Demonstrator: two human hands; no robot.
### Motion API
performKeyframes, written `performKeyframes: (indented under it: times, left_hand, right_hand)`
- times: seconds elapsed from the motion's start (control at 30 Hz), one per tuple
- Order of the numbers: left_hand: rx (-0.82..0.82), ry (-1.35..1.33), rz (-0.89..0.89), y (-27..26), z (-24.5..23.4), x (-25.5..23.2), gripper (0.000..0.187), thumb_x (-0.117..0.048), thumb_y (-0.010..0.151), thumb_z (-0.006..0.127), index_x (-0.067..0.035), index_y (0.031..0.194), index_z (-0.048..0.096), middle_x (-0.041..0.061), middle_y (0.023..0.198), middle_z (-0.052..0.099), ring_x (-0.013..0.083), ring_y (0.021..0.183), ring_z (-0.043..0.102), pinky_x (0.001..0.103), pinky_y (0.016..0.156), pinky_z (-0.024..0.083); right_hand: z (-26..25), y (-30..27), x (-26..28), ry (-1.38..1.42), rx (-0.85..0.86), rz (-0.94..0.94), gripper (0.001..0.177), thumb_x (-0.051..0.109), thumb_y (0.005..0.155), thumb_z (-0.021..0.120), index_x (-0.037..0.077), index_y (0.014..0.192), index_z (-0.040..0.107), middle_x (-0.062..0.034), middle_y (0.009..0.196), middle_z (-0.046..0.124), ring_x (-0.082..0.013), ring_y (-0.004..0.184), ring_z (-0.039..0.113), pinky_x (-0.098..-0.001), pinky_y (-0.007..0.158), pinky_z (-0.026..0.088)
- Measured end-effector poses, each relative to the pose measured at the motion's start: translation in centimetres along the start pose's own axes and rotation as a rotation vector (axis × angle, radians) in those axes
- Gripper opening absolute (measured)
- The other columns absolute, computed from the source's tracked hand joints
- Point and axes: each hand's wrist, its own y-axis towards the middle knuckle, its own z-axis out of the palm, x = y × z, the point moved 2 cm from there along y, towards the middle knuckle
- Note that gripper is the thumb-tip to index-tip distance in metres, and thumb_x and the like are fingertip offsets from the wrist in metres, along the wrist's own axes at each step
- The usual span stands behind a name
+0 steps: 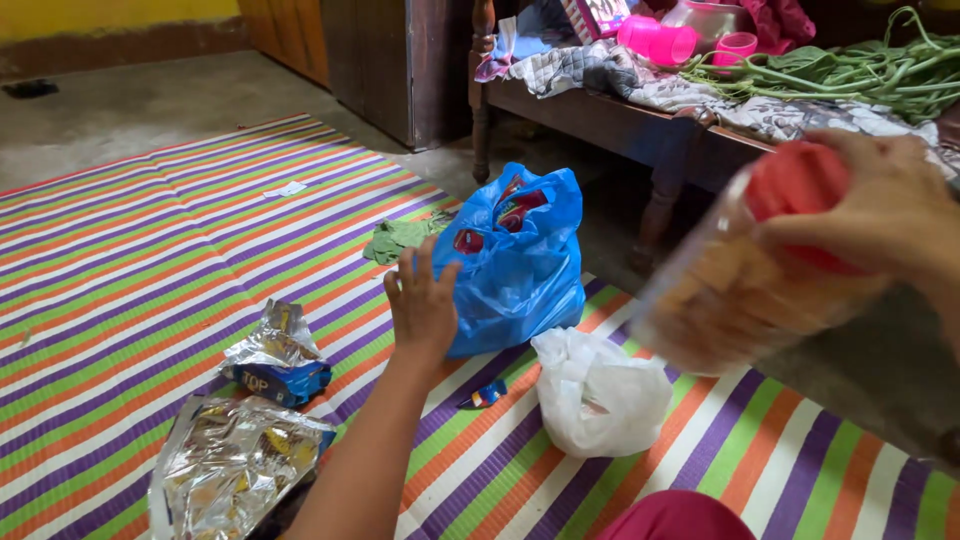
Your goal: Transferring snacks into a storage jar, tidying items on a bed, and hanging a motorcycle helmet on a wall hook.
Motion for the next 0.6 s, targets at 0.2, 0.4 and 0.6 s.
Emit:
performKeyframes:
  times: [0.2, 0.4, 0.6]
  left_hand:
    - [0.390, -0.070, -0.202, 1.1, 2.4, 0.8, 0.022, -0.030, 0.086, 0.076, -0.016, 0.103, 0.075, 0.009, 0.084, 0.072, 0.0280, 0.095, 0.068, 0.060, 0.107, 0.035]
    - [0.434, -0.989, -0.786, 0.4, 2.8, 3.6, 0.031, -0.032, 0.099, 0.062, -0.003, 0.100, 0.076, 0.003, 0.069, 0.068, 0.0166, 0.063, 0.063, 0.034, 0.059, 0.049]
    - [0.515, -1.332, -0.866, 0.5, -3.5, 1.9, 0.041, -0.027, 0.096, 0.059, -0.003, 0.129, 0.062, -0.002, 0.065, 0.055, 0.0089, 0.060, 0.057, 0.029, 0.062, 0.054]
  right_hand:
    - [11.1, -4.0, -13.3, -0.176, 0.000, 0.334, 0.130, 0.075, 0.043, 0.089, 0.017, 0.154, 0.053, -0.0315, 0.144, 0.045, -0.0521, 0.127, 0.048, -0.0612, 0.099, 0.047]
    - [26.4, -7.2, -33.7, 0.066, 0.053, 0.674, 0.123, 0.069, 0.044, 0.090, 0.006, 0.144, 0.057, -0.0371, 0.137, 0.050, -0.0557, 0.118, 0.057, -0.0628, 0.093, 0.052]
    - [12.1, -3.4, -3.1, -0.094, 0.200, 0.040, 0.047, 0.038, 0.082, 0.077, 0.017, 0.124, 0.076, -0.0127, 0.126, 0.071, -0.0342, 0.117, 0.066, -0.0494, 0.096, 0.055]
